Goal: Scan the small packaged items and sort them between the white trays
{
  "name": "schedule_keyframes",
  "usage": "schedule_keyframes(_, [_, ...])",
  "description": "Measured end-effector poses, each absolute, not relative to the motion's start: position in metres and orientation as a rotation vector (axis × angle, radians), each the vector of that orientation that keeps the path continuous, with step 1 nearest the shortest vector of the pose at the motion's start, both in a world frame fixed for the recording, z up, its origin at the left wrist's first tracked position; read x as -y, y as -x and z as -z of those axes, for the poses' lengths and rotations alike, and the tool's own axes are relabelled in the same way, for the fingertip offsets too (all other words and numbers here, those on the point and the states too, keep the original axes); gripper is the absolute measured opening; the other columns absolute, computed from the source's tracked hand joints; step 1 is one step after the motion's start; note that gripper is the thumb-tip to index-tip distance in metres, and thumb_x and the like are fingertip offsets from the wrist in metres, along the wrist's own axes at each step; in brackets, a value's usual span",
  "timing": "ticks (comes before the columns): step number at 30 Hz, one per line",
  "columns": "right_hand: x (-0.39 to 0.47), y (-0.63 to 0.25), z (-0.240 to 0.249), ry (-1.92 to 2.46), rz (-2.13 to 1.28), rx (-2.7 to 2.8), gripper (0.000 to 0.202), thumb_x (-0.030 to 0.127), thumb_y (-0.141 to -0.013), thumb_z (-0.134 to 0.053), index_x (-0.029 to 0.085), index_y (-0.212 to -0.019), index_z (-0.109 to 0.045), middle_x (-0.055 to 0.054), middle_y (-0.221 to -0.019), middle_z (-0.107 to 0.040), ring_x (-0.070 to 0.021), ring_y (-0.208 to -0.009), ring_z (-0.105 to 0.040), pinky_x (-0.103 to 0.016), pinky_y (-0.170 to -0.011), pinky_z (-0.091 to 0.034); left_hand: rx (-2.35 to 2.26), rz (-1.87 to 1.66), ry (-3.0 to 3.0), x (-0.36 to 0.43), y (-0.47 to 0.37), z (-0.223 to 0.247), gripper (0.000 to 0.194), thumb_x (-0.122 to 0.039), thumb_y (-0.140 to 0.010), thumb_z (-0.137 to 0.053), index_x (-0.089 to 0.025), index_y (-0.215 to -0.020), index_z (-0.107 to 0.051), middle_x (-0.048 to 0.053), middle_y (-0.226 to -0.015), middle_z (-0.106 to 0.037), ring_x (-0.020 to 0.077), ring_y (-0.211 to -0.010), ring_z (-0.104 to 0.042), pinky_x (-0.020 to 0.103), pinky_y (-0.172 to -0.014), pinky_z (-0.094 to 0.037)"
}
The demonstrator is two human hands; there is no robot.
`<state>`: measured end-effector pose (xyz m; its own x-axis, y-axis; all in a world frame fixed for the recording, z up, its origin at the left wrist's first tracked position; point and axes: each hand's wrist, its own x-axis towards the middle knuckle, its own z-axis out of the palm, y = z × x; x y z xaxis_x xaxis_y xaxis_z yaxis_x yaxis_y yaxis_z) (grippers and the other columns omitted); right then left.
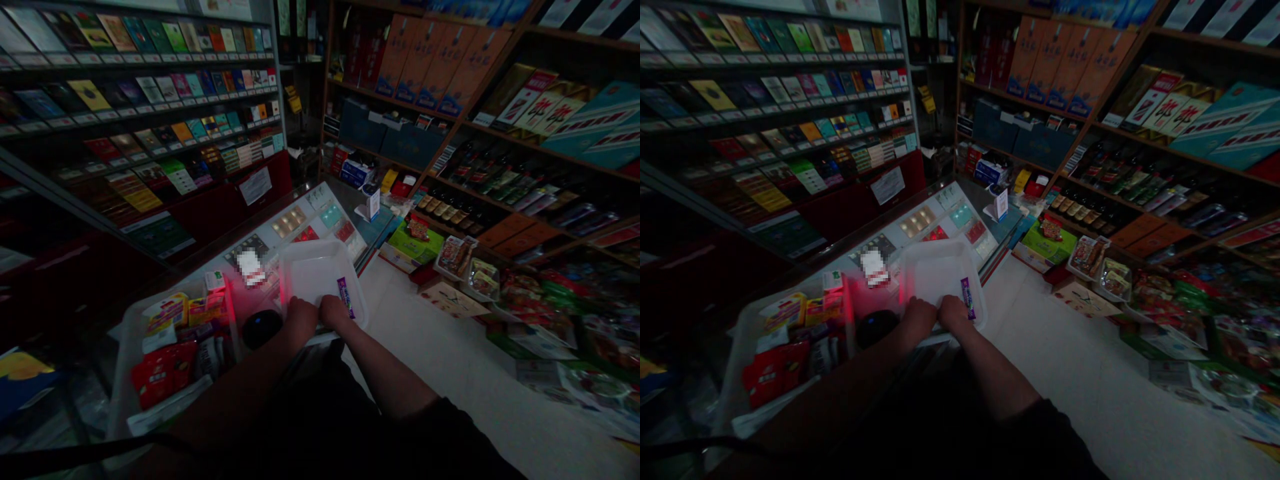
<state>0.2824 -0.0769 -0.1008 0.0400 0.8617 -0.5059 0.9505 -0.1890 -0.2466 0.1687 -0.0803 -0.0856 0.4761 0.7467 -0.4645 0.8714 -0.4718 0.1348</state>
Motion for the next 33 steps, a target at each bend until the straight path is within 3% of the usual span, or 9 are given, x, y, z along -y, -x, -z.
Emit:
schedule_keyframes(7, [0.074, -0.290, 0.093, -2.106, 0.907, -1.954, 0.027, 0.021, -0.088, -0.072, 0.011, -0.112, -0.082, -0.020, -0.112, -0.080, -0.0282, -0.112, -0.076, -0.028, -0.093, -0.055, -1.423, 0.591, -2.394, 0.079, -0.173, 0.081, 0.024, -0.013, -0.097, -0.055, -0.011, -0.102, -0.079, 0.023, -0.109, -0.079, 0.0373, -0.110, -0.073, 0.055, -0.104, -0.042])
schedule_keyframes(15, [0.070, -0.310, 0.083, -2.230, 0.910, -1.960, 0.027, 0.018, -0.093, -0.064, 0.016, -0.113, -0.082, -0.014, -0.120, -0.079, -0.0239, -0.116, -0.073, -0.027, -0.094, -0.050, -1.399, 0.557, -2.431, 0.074, -0.165, 0.074, 0.028, -0.015, -0.097, -0.053, -0.012, -0.106, -0.079, 0.023, -0.110, -0.078, 0.0341, -0.109, -0.073, 0.047, -0.094, -0.050])
schedule_keyframes(23, [0.071, -0.335, 0.080, -2.354, 0.892, -1.999, 0.022, 0.019, -0.094, -0.064, 0.017, -0.107, -0.082, -0.011, -0.114, -0.080, -0.0209, -0.110, -0.073, -0.025, -0.092, -0.049, -1.418, 0.418, -2.401, 0.057, -0.152, 0.057, 0.027, -0.016, -0.093, -0.057, -0.010, -0.111, -0.076, 0.024, -0.113, -0.077, 0.0327, -0.106, -0.075, 0.041, -0.089, -0.056])
schedule_keyframes(30, [0.072, -0.351, 0.080, -2.501, 1.319, -2.061, 0.014, 0.019, -0.090, -0.066, 0.017, -0.085, -0.078, -0.004, -0.089, -0.080, -0.0163, -0.086, -0.071, -0.022, -0.076, -0.048, -1.361, 0.257, -2.354, 0.032, -0.132, 0.043, 0.023, -0.023, -0.089, -0.064, -0.019, -0.103, -0.081, 0.011, -0.113, -0.079, 0.0235, -0.106, -0.073, 0.030, -0.090, -0.054])
schedule_keyframes(33, [0.072, -0.355, 0.087, -2.529, 1.588, -2.085, 0.013, 0.024, -0.086, -0.067, 0.016, -0.085, -0.078, -0.003, -0.087, -0.079, -0.0161, -0.081, -0.070, -0.023, -0.076, -0.050, -1.386, 0.192, -2.329, 0.027, -0.125, 0.035, 0.024, -0.025, -0.088, -0.065, -0.021, -0.105, -0.082, 0.008, -0.109, -0.080, 0.0219, -0.103, -0.073, 0.029, -0.088, -0.053])
